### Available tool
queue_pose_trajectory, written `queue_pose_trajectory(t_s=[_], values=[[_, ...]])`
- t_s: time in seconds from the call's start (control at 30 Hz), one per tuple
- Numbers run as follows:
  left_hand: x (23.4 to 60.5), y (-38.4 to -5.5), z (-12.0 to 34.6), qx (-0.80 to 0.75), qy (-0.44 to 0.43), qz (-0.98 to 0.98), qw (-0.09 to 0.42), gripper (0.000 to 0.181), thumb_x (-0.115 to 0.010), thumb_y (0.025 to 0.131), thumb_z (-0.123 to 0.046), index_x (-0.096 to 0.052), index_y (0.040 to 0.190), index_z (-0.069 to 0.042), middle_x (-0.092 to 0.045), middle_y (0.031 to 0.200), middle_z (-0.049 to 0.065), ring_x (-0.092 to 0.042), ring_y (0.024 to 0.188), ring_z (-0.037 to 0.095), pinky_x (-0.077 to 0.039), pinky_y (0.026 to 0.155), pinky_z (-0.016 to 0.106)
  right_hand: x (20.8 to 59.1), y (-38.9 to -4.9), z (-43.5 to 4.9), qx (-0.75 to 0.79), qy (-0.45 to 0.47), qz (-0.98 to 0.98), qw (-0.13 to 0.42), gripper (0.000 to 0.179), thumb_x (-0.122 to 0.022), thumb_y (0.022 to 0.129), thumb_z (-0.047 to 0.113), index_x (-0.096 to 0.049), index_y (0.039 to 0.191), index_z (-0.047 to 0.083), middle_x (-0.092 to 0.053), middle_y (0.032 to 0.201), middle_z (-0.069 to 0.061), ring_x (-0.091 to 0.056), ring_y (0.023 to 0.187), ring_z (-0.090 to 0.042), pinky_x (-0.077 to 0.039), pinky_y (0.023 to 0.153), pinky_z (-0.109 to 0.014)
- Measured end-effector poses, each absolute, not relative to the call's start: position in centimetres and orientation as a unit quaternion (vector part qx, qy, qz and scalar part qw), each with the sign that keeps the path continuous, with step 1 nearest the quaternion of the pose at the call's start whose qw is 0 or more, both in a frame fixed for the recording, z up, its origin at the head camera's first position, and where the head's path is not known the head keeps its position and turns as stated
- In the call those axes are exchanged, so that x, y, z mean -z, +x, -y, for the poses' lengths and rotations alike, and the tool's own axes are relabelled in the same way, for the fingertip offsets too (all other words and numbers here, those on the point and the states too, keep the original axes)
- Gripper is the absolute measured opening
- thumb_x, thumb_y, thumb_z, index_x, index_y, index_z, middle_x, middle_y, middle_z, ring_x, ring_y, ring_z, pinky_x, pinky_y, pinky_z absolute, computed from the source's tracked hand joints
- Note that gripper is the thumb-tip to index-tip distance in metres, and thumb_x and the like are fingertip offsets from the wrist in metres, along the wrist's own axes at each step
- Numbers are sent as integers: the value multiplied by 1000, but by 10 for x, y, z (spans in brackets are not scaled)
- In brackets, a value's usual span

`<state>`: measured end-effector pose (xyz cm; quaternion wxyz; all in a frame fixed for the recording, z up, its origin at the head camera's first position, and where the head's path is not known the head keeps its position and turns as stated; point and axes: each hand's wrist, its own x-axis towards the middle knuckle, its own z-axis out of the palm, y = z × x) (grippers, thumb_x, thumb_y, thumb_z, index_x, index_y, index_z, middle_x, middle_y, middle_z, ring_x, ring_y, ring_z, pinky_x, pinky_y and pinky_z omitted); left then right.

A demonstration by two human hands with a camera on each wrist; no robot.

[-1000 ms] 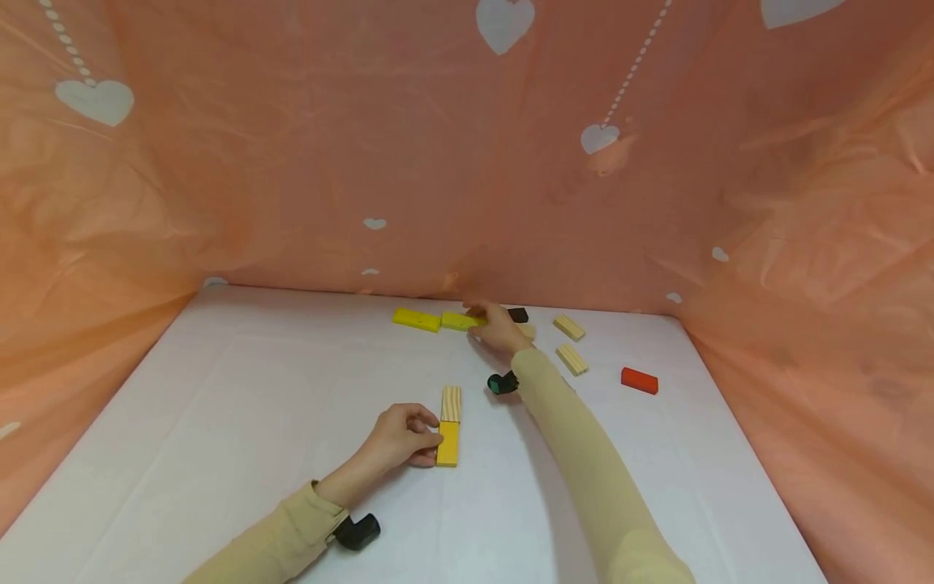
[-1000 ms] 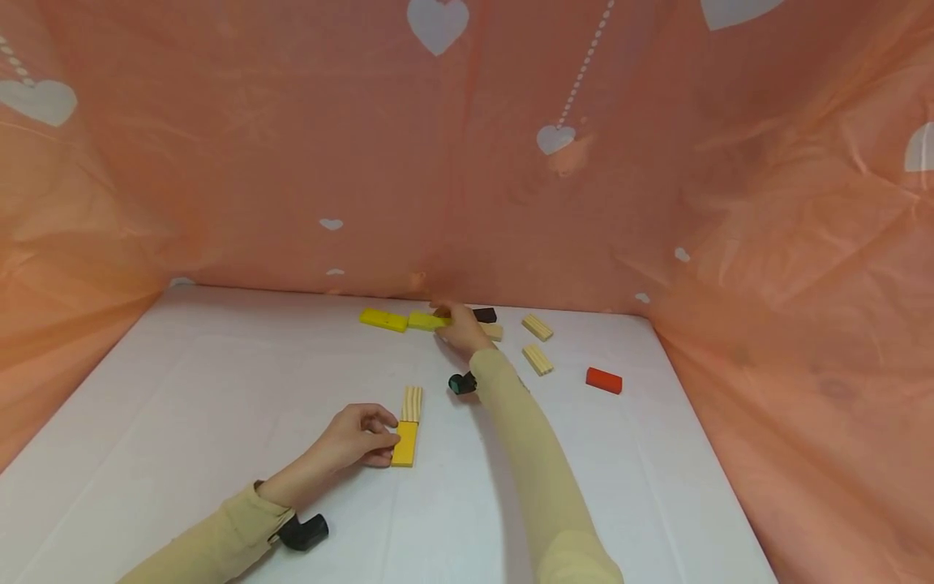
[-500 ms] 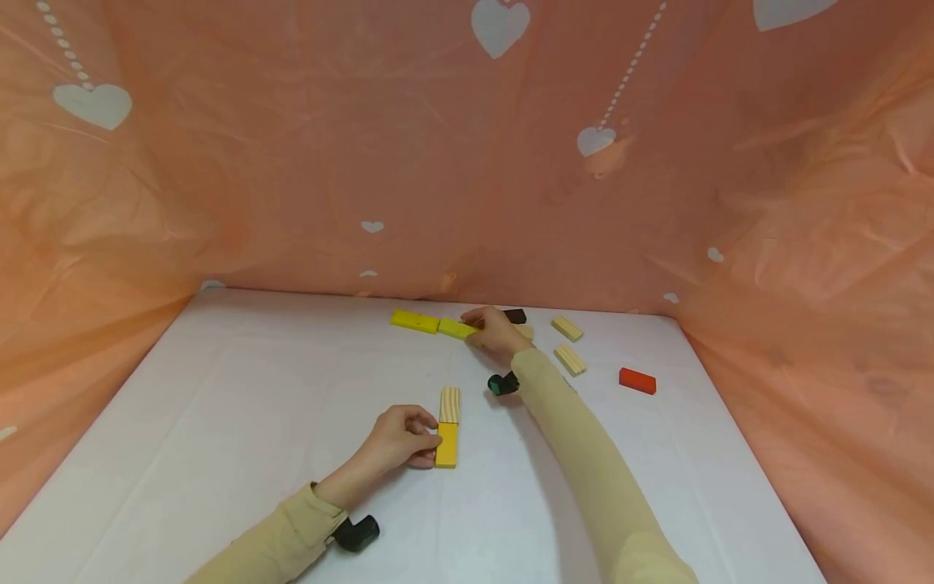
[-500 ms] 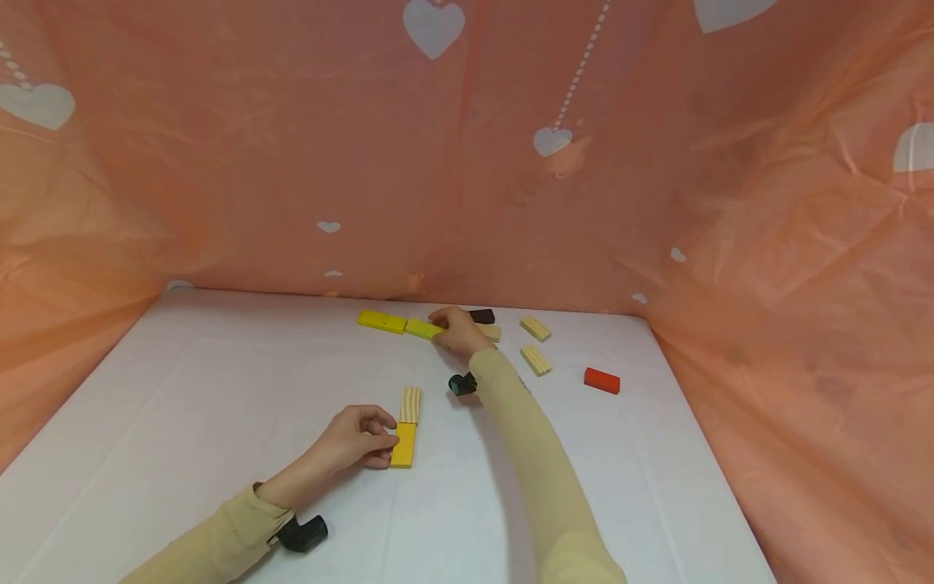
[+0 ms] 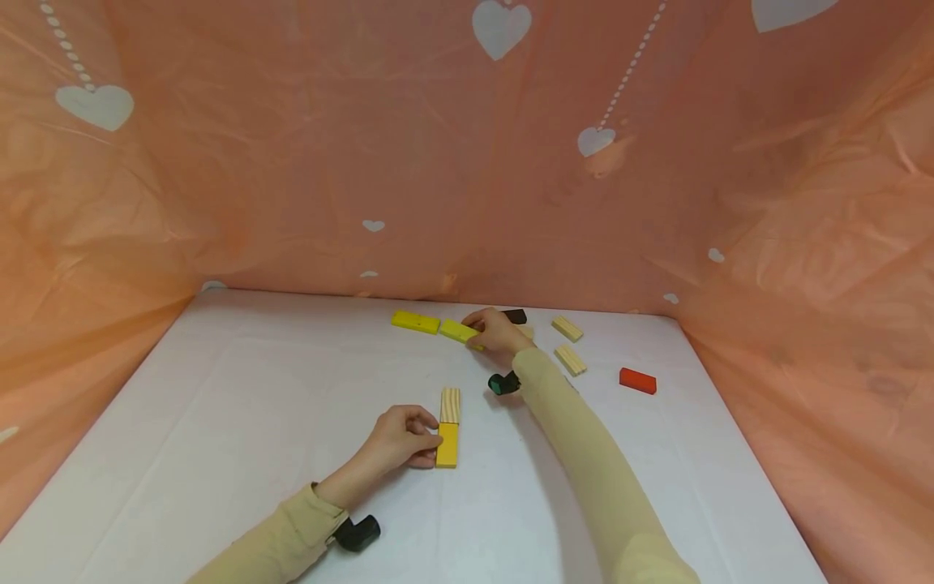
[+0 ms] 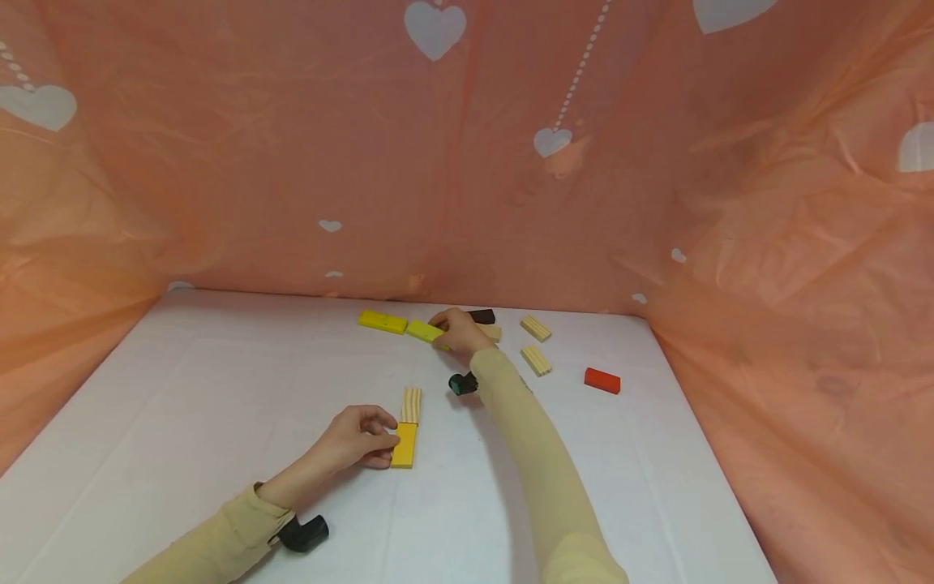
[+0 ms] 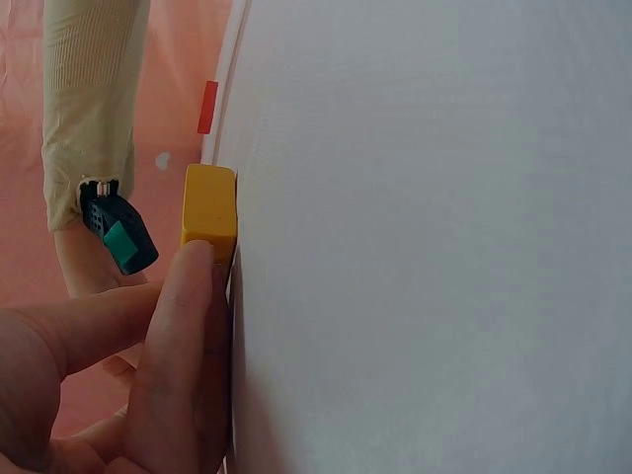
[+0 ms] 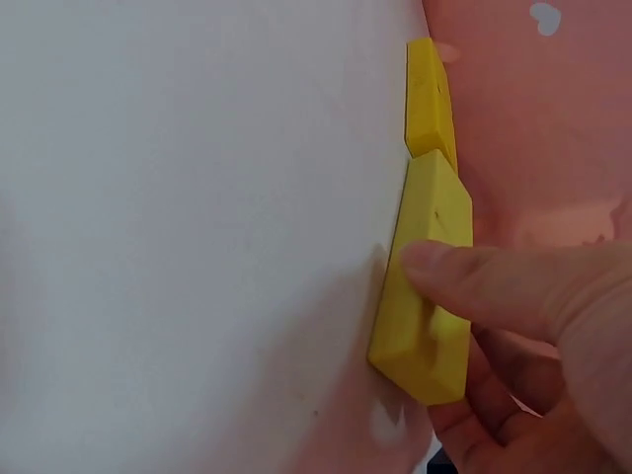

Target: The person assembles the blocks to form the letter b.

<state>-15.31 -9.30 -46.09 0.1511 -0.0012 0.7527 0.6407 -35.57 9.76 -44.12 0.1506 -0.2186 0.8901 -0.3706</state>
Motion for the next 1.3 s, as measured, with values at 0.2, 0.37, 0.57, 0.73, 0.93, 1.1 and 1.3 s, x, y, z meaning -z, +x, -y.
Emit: queue_pose_trajectory(t_s=[0.2, 0.37, 0.57, 0.73, 0.93, 1.1, 1.3], values=[[460, -153, 92, -636, -8, -757, 151, 23, -72, 81, 4, -61, 101, 7, -61, 75, 12, -64, 57, 18, -60, 54, 35, 441, -355, -100, 363, -237, -891, 136, 38, -74, 82, 0, -64, 119, 2, -63, 117, -11, -58, 106, -25, -53, 87, -32], [462, -154, 92, -636, -8, -757, 152, 22, -71, 82, 4, -61, 101, 7, -61, 74, 11, -64, 56, 17, -60, 55, 34, 441, -353, -99, 353, -254, -892, 121, 39, -75, 80, 0, -64, 117, 3, -63, 112, -10, -58, 101, -23, -52, 87, -33], [463, -153, 91, -633, -8, -759, 152, 22, -72, 81, 4, -61, 100, 7, -61, 74, 11, -64, 57, 17, -60, 55, 34, 439, -350, -96, 351, -261, -892, 116, 39, -74, 81, -1, -63, 118, 3, -62, 110, -10, -57, 99, -23, -51, 88, -32], [464, -154, 91, -631, -11, -761, 153, 22, -71, 81, 4, -61, 101, 6, -59, 75, 11, -64, 58, 17, -60, 55, 33, 438, -348, -92, 342, -249, -897, 128, 34, -70, 85, 1, -65, 118, 4, -62, 111, -8, -56, 98, -22, -52, 88, -31], [463, -154, 90, -631, -15, -761, 150, 22, -72, 81, 4, -62, 100, 6, -59, 75, 12, -64, 58, 17, -60, 55, 33, 436, -343, -90, 320, -261, -905, 107, 32, -69, 86, 1, -65, 118, 3, -63, 114, -9, -57, 99, -23, -52, 87, -31], [463, -154, 91, -629, -14, -763, 148, 22, -72, 81, 4, -62, 100, 6, -58, 76, 12, -63, 59, 17, -60, 55, 33, 433, -338, -91, 352, -258, -896, 82, 31, -68, 86, 0, -65, 117, 3, -63, 112, -10, -57, 97, -23, -53, 85, -31], [463, -154, 90, -629, -12, -763, 148, 21, -72, 81, 4, -62, 99, 6, -59, 75, 12, -64, 59, 17, -60, 56, 33, 427, -328, -95, 404, -259, -875, 67, 29, -69, 86, 0, -65, 115, 2, -63, 109, -10, -58, 99, -24, -52, 88, -32]])
